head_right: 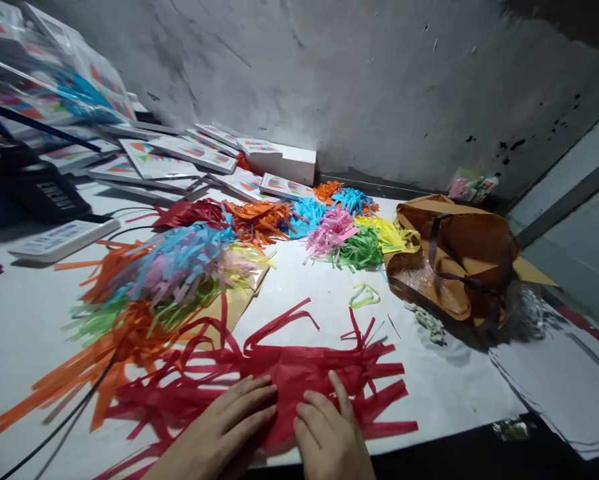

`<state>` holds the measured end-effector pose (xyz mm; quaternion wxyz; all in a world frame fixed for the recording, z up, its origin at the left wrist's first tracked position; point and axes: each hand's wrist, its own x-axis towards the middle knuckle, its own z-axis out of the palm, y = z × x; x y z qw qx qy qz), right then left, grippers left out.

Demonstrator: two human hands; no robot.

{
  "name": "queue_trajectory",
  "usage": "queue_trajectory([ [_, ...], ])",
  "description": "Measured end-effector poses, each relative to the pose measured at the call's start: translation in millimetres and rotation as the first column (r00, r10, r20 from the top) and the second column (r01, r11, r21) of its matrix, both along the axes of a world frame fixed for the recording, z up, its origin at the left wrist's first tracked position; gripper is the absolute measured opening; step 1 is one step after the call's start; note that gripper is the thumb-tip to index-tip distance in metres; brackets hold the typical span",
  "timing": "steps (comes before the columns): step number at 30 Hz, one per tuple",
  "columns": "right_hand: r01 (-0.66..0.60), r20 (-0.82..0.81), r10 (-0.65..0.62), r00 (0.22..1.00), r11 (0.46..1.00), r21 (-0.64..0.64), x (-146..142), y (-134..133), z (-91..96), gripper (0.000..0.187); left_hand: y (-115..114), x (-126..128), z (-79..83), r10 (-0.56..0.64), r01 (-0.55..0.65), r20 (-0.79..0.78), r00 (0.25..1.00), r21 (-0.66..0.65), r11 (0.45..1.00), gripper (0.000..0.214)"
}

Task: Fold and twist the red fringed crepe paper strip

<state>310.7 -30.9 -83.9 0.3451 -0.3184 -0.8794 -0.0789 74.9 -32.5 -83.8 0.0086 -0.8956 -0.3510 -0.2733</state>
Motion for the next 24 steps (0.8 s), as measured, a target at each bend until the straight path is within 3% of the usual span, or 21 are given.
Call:
queue_trajectory([
  [4,-0.024,-0.088,0.013,0.996,0.990,-0.135,2,-5,-6.9,0.027,-5,-7,7.6,-0.004,0.004,0.025,1.000,-0.032,0.999,0.024],
  [11,-0.001,-0.117,-0.021,0.993,0.982,-0.188,9,-8,-7.6,0.024,-7,-3,-1.2,0.018,0.025,0.188,0.982,-0.226,0.974,0.024],
  [15,0.005,-0.120,-0.032,0.992,0.975,-0.223,6,-7,-8.2,0.025,-4,1,0.2,0.049,0.016,0.241,0.969,-0.260,0.966,0.021],
  [21,-0.012,-0.176,-0.046,0.983,0.950,-0.311,5,-7,20.2,0.006,-3,2,-0.6,0.110,0.004,0.296,0.949,-0.360,0.933,0.026],
  [24,0.010,-0.159,-0.051,0.986,0.969,-0.248,0,-7,32.4,0.015,-3,1,-3.6,0.135,-0.007,0.316,0.939,-0.374,0.927,0.026],
])
